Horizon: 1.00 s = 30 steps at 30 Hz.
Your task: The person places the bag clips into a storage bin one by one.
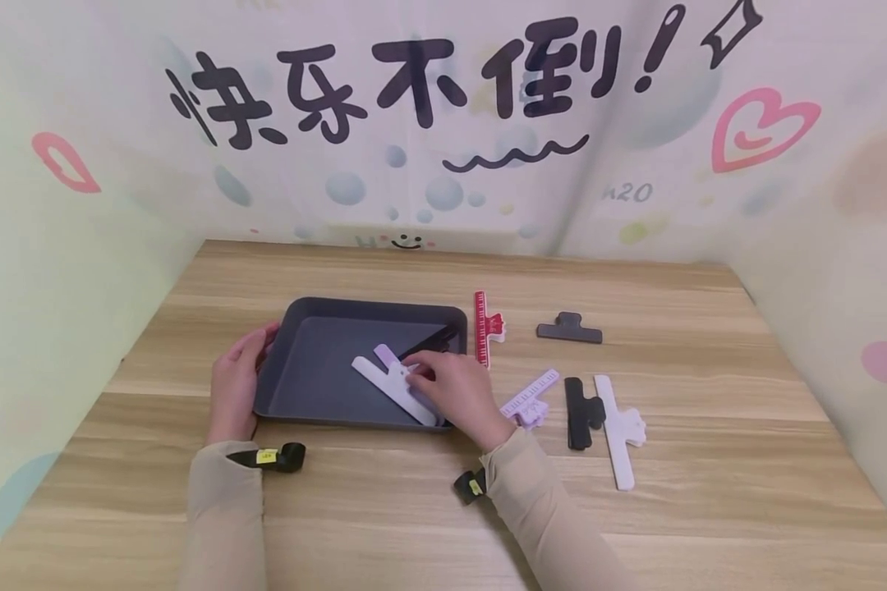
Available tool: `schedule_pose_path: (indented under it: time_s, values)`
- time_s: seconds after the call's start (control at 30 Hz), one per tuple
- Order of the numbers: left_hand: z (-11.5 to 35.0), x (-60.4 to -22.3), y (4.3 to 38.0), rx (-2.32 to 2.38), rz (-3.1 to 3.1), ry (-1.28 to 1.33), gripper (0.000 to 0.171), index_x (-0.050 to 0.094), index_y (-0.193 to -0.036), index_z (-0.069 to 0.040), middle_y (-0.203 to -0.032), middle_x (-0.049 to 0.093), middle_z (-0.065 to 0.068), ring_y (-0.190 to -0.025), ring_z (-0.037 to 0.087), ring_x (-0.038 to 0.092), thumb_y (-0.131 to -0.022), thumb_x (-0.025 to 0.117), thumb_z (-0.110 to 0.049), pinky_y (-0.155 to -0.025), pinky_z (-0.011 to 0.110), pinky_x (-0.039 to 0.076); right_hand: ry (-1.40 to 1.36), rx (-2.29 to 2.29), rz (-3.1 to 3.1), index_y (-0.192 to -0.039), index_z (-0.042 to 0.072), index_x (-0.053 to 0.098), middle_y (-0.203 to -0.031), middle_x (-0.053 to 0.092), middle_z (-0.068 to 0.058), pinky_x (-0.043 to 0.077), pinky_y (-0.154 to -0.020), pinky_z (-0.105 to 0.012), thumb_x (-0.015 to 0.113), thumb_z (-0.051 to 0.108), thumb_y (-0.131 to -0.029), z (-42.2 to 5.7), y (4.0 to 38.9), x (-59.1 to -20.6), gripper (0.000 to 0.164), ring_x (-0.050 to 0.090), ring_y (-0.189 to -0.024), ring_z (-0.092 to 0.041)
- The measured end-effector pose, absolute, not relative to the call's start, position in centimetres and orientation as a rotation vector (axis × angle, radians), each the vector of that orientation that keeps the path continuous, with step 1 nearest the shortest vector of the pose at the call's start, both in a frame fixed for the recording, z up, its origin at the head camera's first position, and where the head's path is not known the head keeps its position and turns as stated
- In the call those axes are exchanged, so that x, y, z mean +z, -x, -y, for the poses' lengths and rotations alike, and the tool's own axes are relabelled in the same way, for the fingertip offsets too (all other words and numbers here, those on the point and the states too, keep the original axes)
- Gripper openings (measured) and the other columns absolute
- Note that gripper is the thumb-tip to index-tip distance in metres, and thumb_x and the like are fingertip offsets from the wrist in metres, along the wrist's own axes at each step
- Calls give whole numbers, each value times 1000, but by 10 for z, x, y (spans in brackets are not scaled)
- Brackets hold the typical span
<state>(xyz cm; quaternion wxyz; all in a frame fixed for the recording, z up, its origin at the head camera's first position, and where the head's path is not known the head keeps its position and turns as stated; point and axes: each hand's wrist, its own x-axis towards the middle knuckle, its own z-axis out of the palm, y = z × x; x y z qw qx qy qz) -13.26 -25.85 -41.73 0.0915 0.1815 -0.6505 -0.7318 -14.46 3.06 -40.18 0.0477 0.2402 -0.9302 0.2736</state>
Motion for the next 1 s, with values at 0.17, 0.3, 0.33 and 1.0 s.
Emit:
schedule_pose_path:
  time_s: [0.17,0.3,0.33,1.0]
  values:
    - [259,-418,133,-2211,1892,-502,47,56,-121,-8,-119,56,1,-106,14,48,-86,56,-39,-80,15,40,-749,819,2857,-101,25,67,-80,65,14,36,-50,-20,64,31,-82,-30,145,-400,20,51,-62,-2]
    - [259,-418,133,-2209,1893,-504,47,56,-121,-8,-119,56,1,-106,14,48,-86,56,-39,-80,15,40,-771,810,2875,-102,25,67,-81,65,14,37,-51,-20,63,31,-82,-30,144,-400,21,52,-65,-2]
    - [259,-418,132,-2200,1902,-513,47,56,-121,-9,-119,56,1,-106,14,48,-86,55,-39,-80,16,39,-772,808,2880,-102,26,67,-81,65,14,37,-52,-20,63,31,-82,-30,144,-400,21,52,-65,-2]
    - [259,-417,132,-2192,1920,-521,48,56,-122,-9,-120,55,2,-107,14,47,-86,54,-41,-81,15,39,-865,696,2889,-104,33,67,-78,60,18,34,-49,-21,62,31,-83,-30,142,-397,22,44,-63,-3]
